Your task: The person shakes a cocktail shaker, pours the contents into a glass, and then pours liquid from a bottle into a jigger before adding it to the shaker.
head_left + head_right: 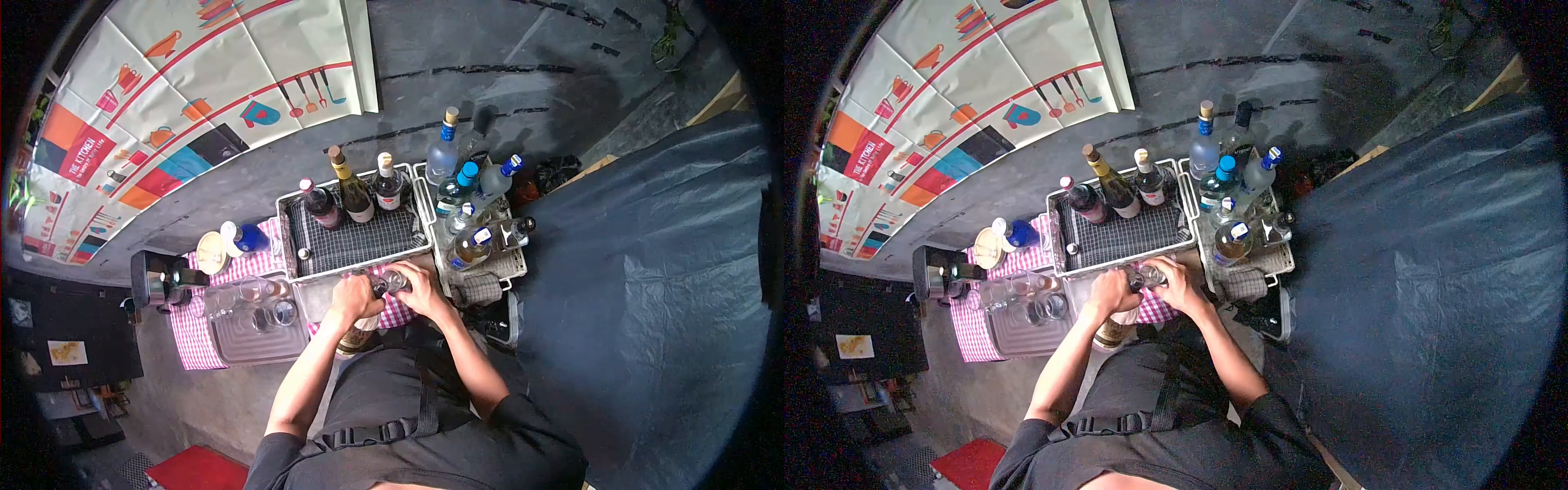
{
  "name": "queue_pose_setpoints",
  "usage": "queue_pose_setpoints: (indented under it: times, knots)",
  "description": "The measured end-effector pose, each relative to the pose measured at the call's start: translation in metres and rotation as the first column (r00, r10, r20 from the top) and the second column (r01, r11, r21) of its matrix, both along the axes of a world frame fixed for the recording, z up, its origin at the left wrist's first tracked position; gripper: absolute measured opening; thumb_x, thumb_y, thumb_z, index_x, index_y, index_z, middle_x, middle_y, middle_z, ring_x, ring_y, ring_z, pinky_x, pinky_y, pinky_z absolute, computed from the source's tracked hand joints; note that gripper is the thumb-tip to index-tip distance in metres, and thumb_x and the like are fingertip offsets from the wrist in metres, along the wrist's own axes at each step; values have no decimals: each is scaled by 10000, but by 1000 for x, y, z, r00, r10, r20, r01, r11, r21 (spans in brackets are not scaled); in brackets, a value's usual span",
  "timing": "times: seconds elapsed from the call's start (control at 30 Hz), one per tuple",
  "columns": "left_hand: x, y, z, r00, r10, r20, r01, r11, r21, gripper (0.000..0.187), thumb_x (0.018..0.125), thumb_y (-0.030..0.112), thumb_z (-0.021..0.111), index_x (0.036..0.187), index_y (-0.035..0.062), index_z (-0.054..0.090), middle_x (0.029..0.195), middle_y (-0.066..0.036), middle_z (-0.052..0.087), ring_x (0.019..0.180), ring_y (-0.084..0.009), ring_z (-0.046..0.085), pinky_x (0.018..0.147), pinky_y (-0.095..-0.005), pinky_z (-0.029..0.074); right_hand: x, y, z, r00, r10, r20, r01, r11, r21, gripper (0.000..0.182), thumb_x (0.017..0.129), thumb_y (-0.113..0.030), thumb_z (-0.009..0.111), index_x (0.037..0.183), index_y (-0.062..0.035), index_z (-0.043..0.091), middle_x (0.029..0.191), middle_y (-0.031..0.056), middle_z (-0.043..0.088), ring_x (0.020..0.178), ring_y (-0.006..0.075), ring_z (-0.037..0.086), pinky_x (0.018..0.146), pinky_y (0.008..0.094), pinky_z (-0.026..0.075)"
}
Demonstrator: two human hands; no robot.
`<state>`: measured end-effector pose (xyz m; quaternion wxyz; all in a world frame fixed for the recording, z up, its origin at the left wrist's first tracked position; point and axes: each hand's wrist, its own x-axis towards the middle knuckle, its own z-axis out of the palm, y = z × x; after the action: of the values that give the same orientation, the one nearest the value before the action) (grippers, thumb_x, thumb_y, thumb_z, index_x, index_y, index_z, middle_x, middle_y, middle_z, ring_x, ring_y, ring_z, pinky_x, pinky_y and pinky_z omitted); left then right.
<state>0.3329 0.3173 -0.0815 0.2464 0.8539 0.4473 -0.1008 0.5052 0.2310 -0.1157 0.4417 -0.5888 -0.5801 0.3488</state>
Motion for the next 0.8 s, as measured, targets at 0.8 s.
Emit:
queue_pose_setpoints:
  times: [0.8]
  knots:
    - [16, 10, 8, 967, -113, -229, 80, 986, -149, 493, 681, 350, 630, 945, -56, 718, 953, -290, 711, 956, -368, 723, 864, -433, 577, -4, -2, 0, 1000, 9, -5, -9, 1000, -2, 564, 666, 75, 670, 1224, -5, 639, 1232, 185, 652, 1159, 342, 630, 1016, 390, 502]
